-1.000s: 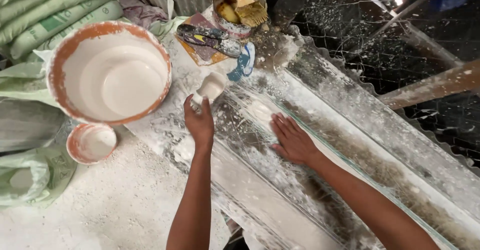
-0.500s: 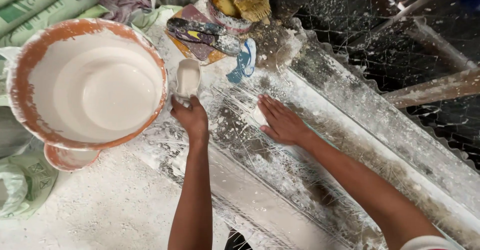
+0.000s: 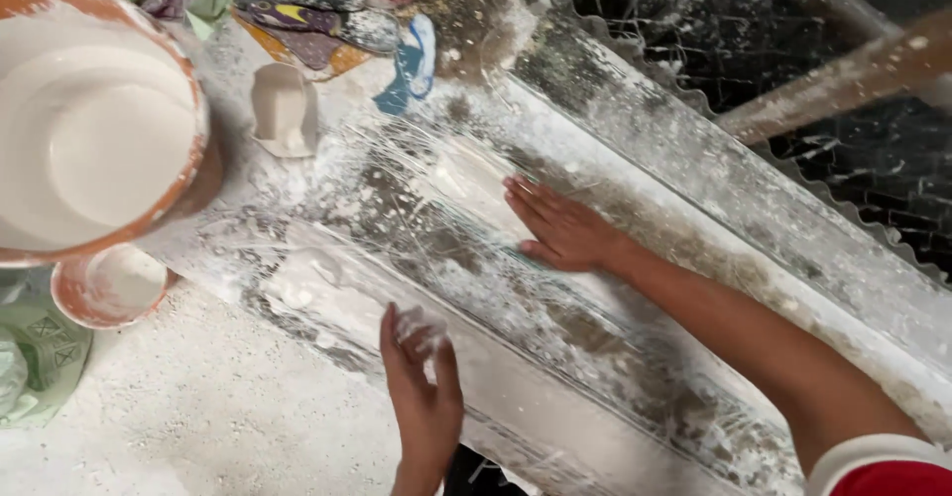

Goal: Applying plaster or resin over fiberglass strands on a long mold.

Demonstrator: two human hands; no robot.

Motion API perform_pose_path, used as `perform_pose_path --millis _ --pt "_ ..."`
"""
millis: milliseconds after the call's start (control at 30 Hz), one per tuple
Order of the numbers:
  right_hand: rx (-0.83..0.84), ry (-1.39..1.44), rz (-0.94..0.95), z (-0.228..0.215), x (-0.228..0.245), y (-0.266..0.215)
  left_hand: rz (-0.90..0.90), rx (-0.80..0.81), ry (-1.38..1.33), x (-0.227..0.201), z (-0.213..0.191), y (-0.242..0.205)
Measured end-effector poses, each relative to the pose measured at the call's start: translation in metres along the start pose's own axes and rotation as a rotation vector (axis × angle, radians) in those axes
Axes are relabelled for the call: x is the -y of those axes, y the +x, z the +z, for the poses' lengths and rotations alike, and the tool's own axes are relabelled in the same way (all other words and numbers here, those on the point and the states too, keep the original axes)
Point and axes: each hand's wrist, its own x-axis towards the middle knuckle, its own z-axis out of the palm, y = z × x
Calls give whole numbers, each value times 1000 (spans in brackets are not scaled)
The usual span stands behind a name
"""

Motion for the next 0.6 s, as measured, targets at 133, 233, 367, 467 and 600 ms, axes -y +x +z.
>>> perform_pose_path --millis 133,233,367,467,600 --pt "16 -3 -18 24 -12 -105 -84 70 64 1 25 -77" --pt "14 27 -11 39 -22 -188 7 60 161 16 50 -132" --pt "5 72 -40 74 -38 -310 149 27 202 27 112 -229" --pt "-17 75 -87 95 -51 -409 199 17 158 30 180 -322" --pt "-27 72 -54 118 -52 -537 170 72 103 51 259 -438"
